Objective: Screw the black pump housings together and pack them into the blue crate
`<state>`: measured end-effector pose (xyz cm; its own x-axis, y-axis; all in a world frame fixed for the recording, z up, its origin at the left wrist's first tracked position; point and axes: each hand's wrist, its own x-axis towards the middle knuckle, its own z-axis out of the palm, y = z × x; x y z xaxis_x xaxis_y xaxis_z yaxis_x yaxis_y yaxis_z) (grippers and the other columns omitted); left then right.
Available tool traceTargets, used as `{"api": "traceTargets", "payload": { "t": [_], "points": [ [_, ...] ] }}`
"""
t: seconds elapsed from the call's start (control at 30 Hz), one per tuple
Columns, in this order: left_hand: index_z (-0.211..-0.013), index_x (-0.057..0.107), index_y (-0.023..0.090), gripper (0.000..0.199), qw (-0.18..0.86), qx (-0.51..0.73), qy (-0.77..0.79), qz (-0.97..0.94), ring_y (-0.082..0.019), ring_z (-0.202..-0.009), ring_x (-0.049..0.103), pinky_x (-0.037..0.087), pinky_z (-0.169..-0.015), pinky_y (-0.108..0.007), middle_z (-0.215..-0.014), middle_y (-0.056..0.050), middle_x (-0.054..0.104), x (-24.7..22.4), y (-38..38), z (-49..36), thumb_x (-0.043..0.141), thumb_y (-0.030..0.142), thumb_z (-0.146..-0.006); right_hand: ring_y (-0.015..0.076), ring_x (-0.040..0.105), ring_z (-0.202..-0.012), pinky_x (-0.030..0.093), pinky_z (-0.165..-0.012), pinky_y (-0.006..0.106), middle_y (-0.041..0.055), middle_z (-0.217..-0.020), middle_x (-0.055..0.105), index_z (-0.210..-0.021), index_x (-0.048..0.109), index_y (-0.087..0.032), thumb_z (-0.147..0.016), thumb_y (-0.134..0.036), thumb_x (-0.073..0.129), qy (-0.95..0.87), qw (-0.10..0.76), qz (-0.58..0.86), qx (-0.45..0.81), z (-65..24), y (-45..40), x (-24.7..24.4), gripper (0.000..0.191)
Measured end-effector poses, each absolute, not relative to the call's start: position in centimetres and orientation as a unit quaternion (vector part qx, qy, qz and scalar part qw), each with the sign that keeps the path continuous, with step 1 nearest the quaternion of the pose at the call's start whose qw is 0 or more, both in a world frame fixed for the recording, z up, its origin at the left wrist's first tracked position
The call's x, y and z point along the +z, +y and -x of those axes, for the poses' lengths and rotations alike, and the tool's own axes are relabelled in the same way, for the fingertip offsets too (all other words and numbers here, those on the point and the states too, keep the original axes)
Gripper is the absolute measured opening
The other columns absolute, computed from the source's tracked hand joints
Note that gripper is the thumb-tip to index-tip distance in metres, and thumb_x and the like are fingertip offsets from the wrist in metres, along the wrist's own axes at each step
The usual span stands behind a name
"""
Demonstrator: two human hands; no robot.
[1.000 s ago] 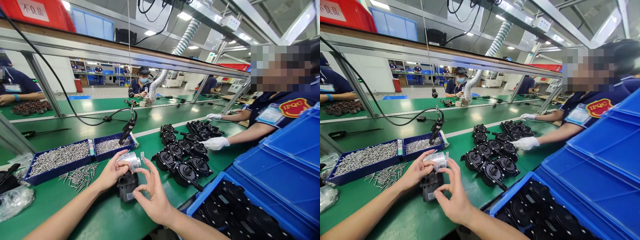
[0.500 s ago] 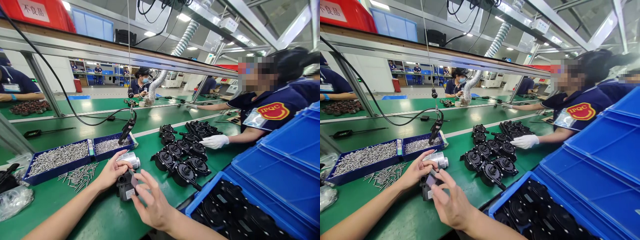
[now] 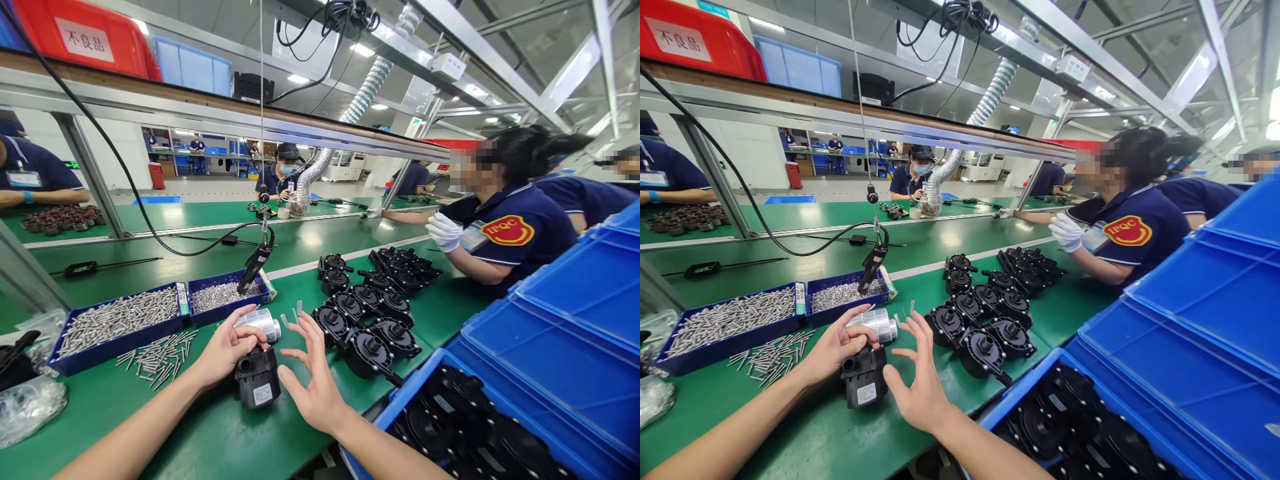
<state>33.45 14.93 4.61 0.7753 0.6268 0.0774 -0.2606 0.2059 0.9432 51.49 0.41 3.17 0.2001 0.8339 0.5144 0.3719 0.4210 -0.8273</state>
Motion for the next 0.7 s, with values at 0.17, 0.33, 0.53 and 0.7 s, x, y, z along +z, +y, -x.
{"api": "traceTargets", "payload": {
  "t": [0.17, 0.33, 0.53, 0.7],
  "points": [
    [-0.154, 0.039, 0.020, 0.085, 0.758, 0.293, 0.163, -0.560, -0.025, -0.096, 0.073, 0.053, -0.089, -0.037, -0.100, -0.008, 0.076, 4.9, 14.5, -33.5, 0.086, 0.044, -0.087, 0.0405, 0.033, -0.155, 0.050, -0.116, 0.062, 0.0153, -0.172, 0.006, -0.163, 0.015, -0.035, -0.082, -0.021, 0.079, -0.624, 0.531, 0.539, 0.193, -50.1, 0.6, 2.7, 0.104],
    [-0.153, 0.039, 0.020, 0.077, 0.723, 0.297, 0.158, -0.604, -0.024, -0.095, 0.071, 0.051, -0.094, -0.039, -0.099, -0.007, 0.075, 5.6, 12.9, -33.8, 0.080, 0.042, -0.092, 0.0506, 0.019, -0.159, 0.035, -0.123, 0.071, 0.0219, -0.171, -0.002, -0.164, 0.001, -0.032, -0.057, -0.024, 0.098, -0.636, 0.467, 0.588, 0.180, -48.9, 0.4, 2.2, 0.145],
    [-0.162, 0.036, 0.030, 0.082, 0.679, 0.099, 0.130, -0.716, -0.024, -0.097, 0.070, 0.053, -0.091, -0.039, -0.100, -0.003, 0.077, 9.3, 11.9, -30.6, 0.074, 0.024, -0.090, 0.0460, 0.019, -0.159, 0.037, -0.122, 0.071, 0.0191, -0.170, 0.011, -0.163, 0.015, -0.031, -0.082, -0.043, 0.087, -0.658, 0.536, 0.529, -0.007, -55.7, 1.1, 4.0, 0.109],
    [-0.156, 0.049, 0.041, 0.088, 0.600, -0.062, 0.143, -0.785, -0.026, -0.100, 0.073, 0.055, -0.089, -0.037, -0.101, 0.001, 0.080, 12.6, 12.4, -26.4, 0.078, 0.014, -0.079, 0.0374, 0.044, -0.147, 0.052, -0.110, 0.068, 0.0210, -0.168, 0.002, -0.162, 0.013, -0.032, -0.101, -0.019, 0.054, -0.536, 0.546, 0.641, -0.063, -61.2, 3.7, 4.2, 0.074]
  ]
}}
